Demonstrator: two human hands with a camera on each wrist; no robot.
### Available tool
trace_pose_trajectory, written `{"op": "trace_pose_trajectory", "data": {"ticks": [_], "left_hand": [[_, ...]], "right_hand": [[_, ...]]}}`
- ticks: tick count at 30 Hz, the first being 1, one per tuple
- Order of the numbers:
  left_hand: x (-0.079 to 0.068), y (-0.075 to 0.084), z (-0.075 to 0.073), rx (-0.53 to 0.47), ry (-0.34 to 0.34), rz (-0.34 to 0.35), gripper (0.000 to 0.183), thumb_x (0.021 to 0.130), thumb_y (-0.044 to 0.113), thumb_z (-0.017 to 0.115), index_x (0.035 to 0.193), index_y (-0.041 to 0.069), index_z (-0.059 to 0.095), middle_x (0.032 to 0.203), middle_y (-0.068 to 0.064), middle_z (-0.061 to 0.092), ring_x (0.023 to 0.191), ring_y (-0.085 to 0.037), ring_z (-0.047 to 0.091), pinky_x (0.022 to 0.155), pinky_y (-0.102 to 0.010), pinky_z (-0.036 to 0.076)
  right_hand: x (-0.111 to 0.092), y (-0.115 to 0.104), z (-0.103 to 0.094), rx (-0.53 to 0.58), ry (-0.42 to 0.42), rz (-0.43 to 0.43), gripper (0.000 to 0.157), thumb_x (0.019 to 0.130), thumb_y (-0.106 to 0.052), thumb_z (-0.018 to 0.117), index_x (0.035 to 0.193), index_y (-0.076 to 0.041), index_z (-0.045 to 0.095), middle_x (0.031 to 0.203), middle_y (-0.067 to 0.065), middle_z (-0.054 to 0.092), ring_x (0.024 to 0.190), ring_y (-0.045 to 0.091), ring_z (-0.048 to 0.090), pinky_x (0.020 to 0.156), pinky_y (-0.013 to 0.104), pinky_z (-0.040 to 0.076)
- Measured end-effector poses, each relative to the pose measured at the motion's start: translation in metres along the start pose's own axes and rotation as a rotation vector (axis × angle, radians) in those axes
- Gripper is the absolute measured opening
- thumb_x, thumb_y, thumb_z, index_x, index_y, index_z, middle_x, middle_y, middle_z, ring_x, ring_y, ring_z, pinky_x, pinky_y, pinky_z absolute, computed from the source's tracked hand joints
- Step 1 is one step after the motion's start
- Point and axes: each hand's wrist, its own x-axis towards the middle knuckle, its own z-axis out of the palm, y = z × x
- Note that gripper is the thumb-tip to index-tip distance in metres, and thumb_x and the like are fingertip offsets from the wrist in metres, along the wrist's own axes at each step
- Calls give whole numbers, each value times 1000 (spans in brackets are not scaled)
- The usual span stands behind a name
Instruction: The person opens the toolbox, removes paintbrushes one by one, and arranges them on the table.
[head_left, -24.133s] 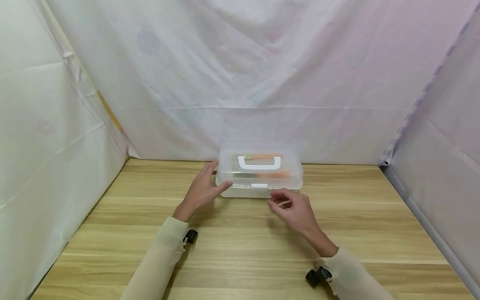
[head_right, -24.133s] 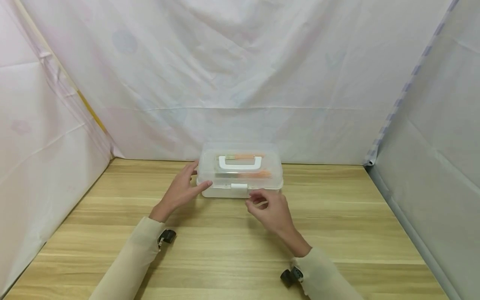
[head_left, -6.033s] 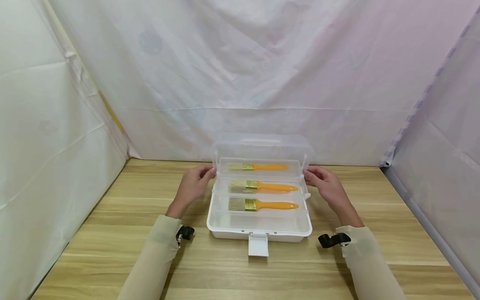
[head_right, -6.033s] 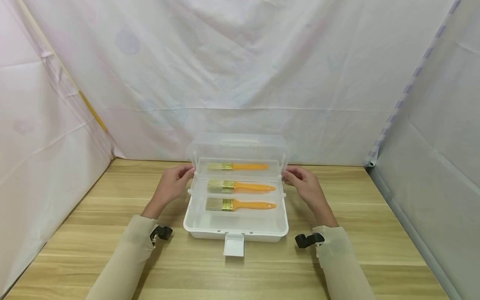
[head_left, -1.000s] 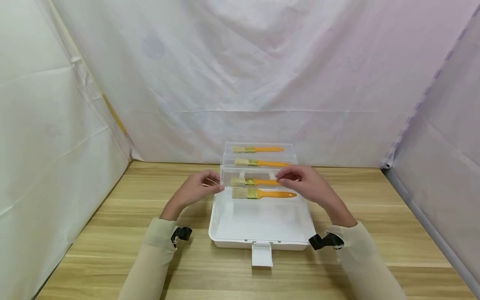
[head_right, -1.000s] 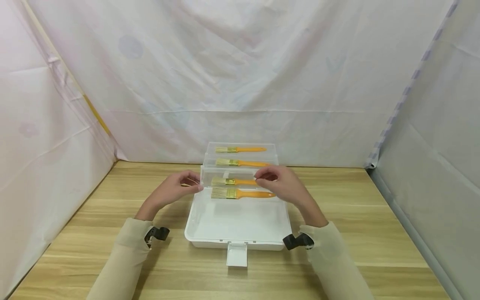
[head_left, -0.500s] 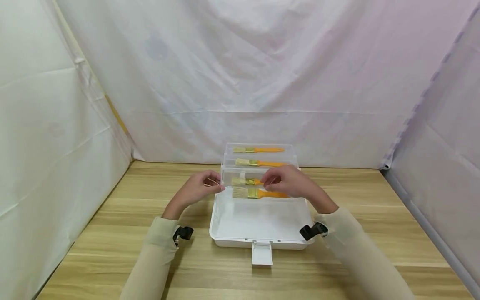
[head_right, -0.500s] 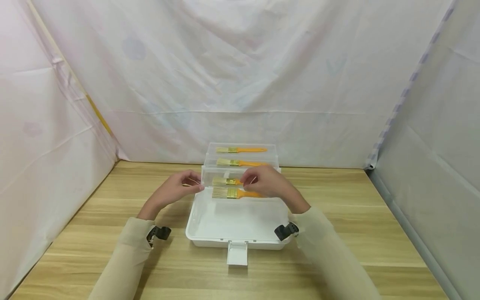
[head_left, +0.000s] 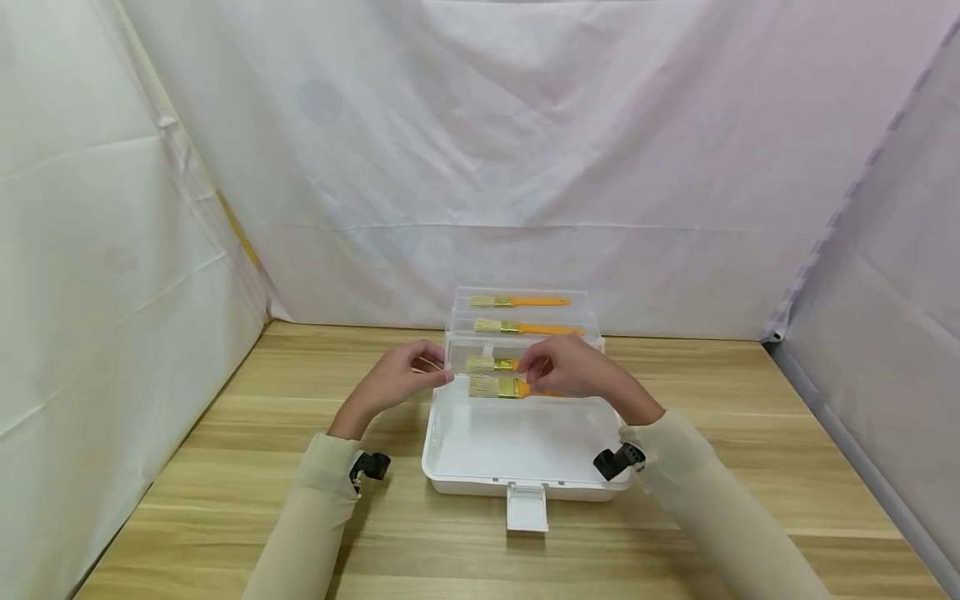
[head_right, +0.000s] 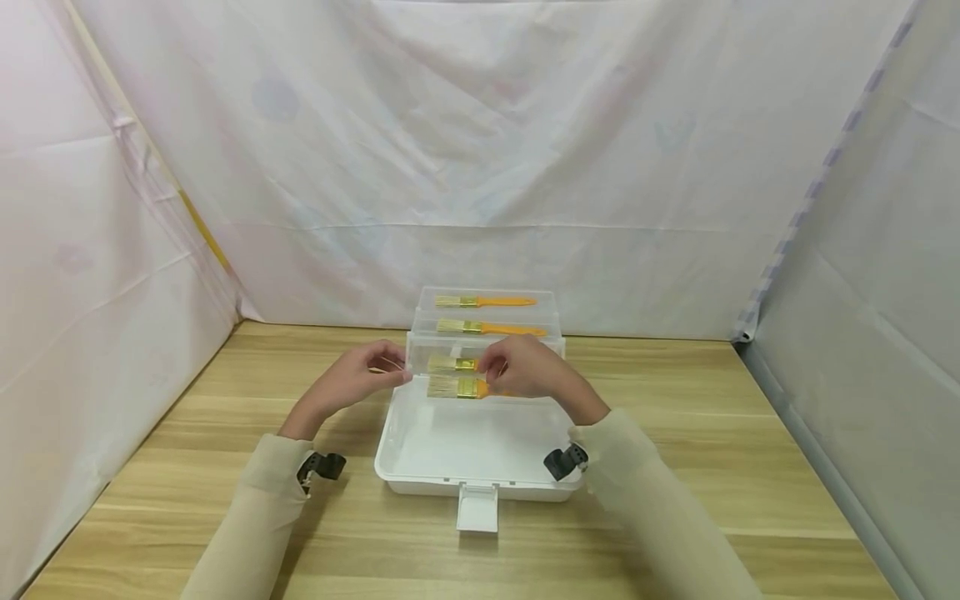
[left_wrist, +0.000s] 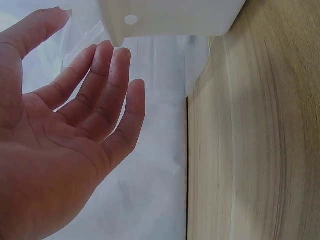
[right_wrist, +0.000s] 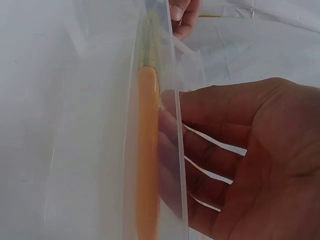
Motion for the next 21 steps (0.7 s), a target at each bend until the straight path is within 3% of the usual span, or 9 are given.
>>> {"op": "trace_pose_trajectory", "data": {"ticks": [10,21], "left_hand": [[0,-1,1,1,3,-9,33,100,25,83,124,5,71,113,-7,75,109,-27,73,92,-44,62],[1,-1,1,7,0,-4,34,100,26,82,124,4,71,113,-7,74,110,-27,72,93,-45,61]], "right_hand": [[4,-2,4,-49,-37,56,20,92,4,86,109,-5,80,91,-2,72,83,13,65,78,32,58],[6,-6,2,-87,-93,27,18,95,5,81,111,-4,80,93,-2,71,83,12,62,80,31,58]]}}
